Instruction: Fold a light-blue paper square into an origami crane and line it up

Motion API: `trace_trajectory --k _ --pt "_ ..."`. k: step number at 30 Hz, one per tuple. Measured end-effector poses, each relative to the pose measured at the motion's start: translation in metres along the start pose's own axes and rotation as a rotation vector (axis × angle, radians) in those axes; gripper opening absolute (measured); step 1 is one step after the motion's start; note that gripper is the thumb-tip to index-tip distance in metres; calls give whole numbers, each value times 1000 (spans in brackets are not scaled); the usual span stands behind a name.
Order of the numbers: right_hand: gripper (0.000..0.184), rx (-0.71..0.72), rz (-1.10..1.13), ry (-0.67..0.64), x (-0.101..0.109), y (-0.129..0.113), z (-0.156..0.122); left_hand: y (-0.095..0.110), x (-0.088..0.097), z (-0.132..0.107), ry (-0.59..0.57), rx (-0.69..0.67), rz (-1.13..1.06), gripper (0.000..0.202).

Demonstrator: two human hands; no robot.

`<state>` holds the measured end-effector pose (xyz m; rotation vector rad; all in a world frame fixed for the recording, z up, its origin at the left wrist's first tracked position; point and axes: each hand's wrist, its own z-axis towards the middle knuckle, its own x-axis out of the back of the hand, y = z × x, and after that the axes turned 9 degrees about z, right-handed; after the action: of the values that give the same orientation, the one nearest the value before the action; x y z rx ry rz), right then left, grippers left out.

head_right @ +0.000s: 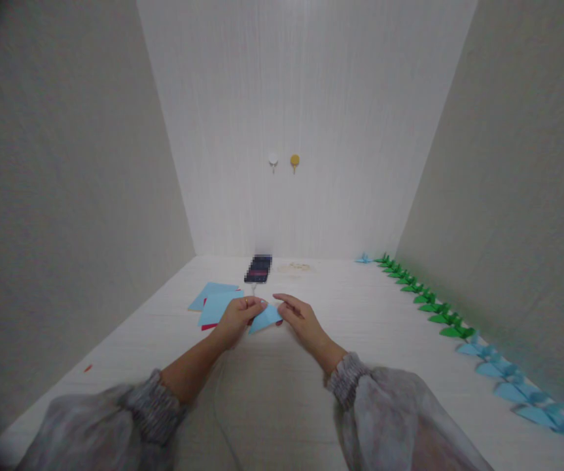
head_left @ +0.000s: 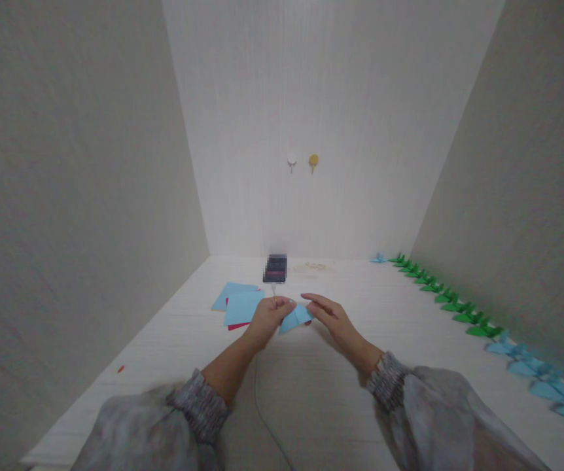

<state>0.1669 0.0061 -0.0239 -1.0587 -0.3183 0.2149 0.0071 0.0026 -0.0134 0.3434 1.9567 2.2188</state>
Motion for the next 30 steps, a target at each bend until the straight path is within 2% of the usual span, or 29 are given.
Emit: trace_trajectory --k 2,4,8,16,19,25,30 --pt "24 -70 -8 57 -2 5 1 -3 -1 1 6 -1 55 25" --pt "24 -121 -59 50 -3 9 3 -7 -2 2 42 -27 126 25" --pt "23 -135 -87 49 -3 15 4 -9 -2 3 89 -65 211 25" --pt "20 -174 65 41 -5 16 5 -9 -1 4 100 -40 241 24" --pt "20 -182 40 39 -5 17 4 -11 -1 5 79 -37 257 23" --pt "18 -209 14 -6 -2 17 3 -15 0 6 12 69 202 23" --pt "16 -231 79 -35 -1 18 4 -18 1 6 39 65 134 22"
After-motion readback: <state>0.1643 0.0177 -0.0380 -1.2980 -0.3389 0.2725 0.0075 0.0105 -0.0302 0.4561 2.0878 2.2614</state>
